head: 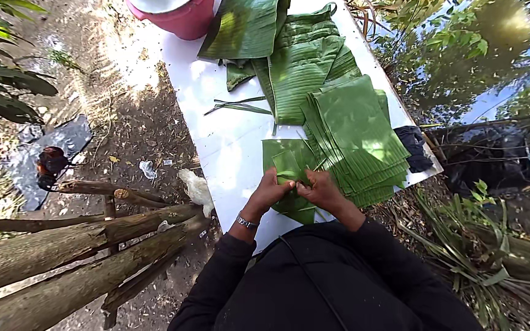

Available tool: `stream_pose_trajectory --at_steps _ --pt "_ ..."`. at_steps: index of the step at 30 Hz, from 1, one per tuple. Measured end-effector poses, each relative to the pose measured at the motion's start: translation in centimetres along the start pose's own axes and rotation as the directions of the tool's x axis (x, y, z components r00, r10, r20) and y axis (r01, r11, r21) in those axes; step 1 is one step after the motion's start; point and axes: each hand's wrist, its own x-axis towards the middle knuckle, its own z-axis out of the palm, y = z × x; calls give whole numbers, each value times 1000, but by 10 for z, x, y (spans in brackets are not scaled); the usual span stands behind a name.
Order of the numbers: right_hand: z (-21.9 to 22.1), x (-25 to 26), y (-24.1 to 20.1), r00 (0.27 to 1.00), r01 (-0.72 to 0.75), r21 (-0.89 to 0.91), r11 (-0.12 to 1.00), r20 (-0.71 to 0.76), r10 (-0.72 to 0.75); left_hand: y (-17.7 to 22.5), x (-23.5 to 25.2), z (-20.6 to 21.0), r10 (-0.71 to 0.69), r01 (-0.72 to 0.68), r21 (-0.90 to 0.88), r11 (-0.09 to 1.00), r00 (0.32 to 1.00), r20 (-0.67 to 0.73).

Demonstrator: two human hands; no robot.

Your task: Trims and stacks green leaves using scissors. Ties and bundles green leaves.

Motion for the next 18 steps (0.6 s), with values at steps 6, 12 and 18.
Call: stream_pose_trajectory --at_steps 6,12,18 --pt "-2 0 4 999 -20 58 998 -26 21 3 -2 3 23 -22 -34 999 999 23" --pt "-21 9 6 984 -170 85 982 -40 174 12 -4 -9 134 -112 -218 970 987 91" --pt "-66 0 40 776 -421 497 759 -235 585 29 -26 -68 379 -348 -529 774 924 -53"
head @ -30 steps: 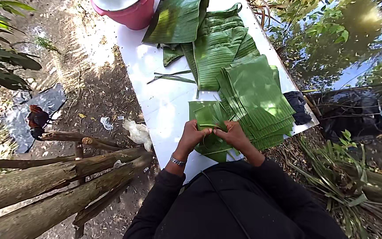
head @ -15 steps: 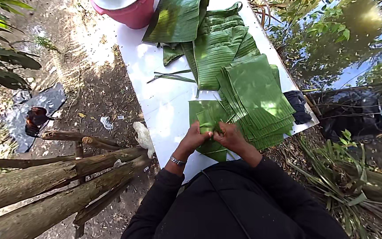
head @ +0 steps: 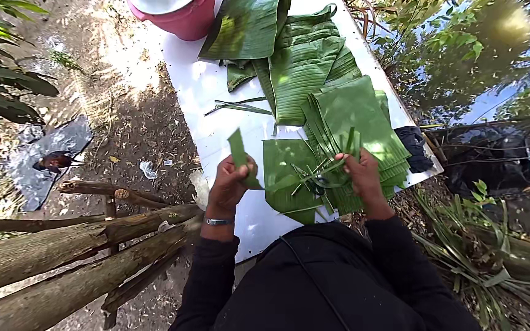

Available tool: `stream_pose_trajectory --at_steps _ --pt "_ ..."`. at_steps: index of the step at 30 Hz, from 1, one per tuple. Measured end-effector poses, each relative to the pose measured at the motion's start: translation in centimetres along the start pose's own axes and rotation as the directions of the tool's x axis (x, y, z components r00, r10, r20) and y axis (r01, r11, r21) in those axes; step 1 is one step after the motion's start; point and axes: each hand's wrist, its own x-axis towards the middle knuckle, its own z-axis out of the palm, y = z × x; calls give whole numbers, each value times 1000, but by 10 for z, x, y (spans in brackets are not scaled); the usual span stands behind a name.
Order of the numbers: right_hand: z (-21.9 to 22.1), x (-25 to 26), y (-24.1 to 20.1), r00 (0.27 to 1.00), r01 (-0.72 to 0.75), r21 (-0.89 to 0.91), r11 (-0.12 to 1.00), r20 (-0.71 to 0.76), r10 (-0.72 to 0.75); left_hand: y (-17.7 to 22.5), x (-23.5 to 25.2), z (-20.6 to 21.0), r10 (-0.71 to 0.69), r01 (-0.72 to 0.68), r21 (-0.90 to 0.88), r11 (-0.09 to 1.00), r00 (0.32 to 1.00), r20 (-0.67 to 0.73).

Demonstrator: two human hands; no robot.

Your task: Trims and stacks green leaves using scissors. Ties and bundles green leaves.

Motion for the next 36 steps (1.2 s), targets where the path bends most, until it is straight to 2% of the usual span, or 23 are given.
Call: stream_pose_trajectory --at_steps 2,3,5,6,8,11,13,16,20,27,30,36 --pt "-16 6 -3 988 -78 162 984 -122 98 16 -2 -13 95 -96 -26 995 995 -36" --pt "-22 8 -5 979 -101 223 970 -153 137 23 -4 -14 94 -93 12 996 991 -91" --pt "-26 9 -9 968 -146 321 936 -150 202 26 -5 -2 26 17 154 988 963 -269" --pt "-25 8 -10 966 -176 368 913 -116 232 22 -3 6 -14 94 217 972 940 -342" --pt "-14 4 -13 960 -268 419 868 37 278 2 4 16 -81 209 308 928 921 -382" --pt "17 -12 -15 910 -383 366 848 309 278 -34 11 24 -159 267 340 902 936 -314" --pt "40 -24 -15 877 -393 303 868 408 254 -48 14 32 -215 312 350 883 933 -290" --pt "62 -36 -14 874 -317 240 918 451 184 -55 15 40 -258 342 361 867 930 -260" --pt "73 -42 -16 894 -205 181 962 434 109 -55 16 41 -252 329 383 863 938 -238" --pt "71 -43 -15 899 -123 160 979 436 42 -59 15 43 -205 319 452 833 937 -284" --pt "72 -42 -13 909 -72 105 992 416 22 -62 15 44 -228 334 440 833 933 -278" --pt "70 -40 -9 909 110 -29 994 407 -89 -63 14 43 -251 348 454 820 932 -260"
